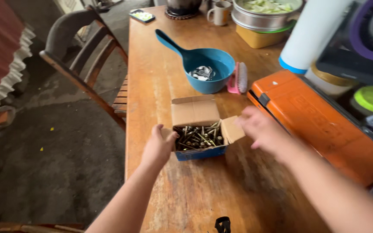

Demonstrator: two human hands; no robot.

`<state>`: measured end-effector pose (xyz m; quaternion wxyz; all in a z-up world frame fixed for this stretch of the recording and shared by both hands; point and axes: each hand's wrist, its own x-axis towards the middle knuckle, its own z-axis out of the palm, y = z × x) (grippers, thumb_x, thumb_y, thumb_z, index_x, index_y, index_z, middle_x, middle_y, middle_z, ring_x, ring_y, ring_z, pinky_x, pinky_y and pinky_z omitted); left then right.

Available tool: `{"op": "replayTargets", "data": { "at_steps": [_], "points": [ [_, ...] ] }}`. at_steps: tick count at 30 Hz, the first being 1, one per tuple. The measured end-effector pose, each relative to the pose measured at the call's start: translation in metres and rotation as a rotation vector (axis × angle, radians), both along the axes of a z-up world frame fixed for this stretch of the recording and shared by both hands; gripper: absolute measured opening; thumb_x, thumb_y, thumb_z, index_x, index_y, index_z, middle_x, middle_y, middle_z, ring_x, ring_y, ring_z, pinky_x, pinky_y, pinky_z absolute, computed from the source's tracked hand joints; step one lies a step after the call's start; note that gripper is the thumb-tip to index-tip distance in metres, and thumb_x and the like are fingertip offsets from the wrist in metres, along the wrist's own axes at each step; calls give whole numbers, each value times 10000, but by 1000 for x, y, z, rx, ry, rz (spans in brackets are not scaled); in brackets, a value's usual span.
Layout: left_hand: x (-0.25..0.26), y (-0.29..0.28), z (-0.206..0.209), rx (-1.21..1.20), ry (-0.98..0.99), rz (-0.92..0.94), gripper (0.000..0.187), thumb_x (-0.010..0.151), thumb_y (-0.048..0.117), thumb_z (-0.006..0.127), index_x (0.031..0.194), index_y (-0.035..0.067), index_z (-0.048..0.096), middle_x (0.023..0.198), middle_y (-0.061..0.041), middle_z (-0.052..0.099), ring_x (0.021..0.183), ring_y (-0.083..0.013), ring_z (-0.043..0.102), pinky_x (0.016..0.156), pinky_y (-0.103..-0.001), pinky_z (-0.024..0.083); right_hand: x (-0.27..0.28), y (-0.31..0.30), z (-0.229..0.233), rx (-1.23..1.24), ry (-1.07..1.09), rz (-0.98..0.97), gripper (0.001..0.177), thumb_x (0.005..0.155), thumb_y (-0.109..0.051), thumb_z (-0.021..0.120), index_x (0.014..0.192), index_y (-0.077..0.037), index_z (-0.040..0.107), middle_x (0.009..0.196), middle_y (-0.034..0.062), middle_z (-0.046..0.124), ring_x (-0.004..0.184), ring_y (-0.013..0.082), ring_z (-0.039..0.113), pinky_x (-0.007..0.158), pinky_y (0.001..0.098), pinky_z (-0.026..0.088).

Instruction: The person pours metal fasteners from a blue box onto a wooden table, then repeatedly picks up individual fasteners and small black plastic pieces, inserts the plastic pieces onto the fasteners, and places the assembled units on the table. The person continues this process throughout the clip.

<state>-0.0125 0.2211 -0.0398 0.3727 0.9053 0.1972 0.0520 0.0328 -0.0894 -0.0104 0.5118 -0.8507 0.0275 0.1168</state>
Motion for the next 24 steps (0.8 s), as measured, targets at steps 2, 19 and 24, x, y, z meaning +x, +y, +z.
{"op": "replayTargets", "data": {
  "at_steps": [2, 19, 24],
  "points": [
    [-1, 7, -9, -250, 160, -38, 695, 968, 494, 586, 1536, 177, 343, 1335, -221, 601, 1180, -361, 628, 1009, -479, 525, -16, 35, -1, -35, 135, 35, 659, 912, -414, 628, 1470, -128, 425, 1167, 86, 663, 970, 236, 683, 692, 411, 604],
    [4, -17, 14, -615, 334, -434, 869, 914, 623, 600, 1601, 227, 245, 1471, -137, 562, 1326, -281, 531, 1016, -511, 432, -23, 13, -35, -31, 153, -103, 323, 976, -232, 571, 843, 53, 646, 769, 138, 686, 557, 302, 607, 558, 444, 512],
    [-7, -11, 20, -1183, 429, -349, 878, 815, 663, 515, 1574, 298, 270, 1475, -41, 495, 1321, -359, 519, 1042, -648, 452, -35, 6, -49, 434, 136, -114, 215, 977, -188, 586, 888, 5, 612, 940, 82, 646, 853, 206, 641, 661, 442, 607]
  ]
}}
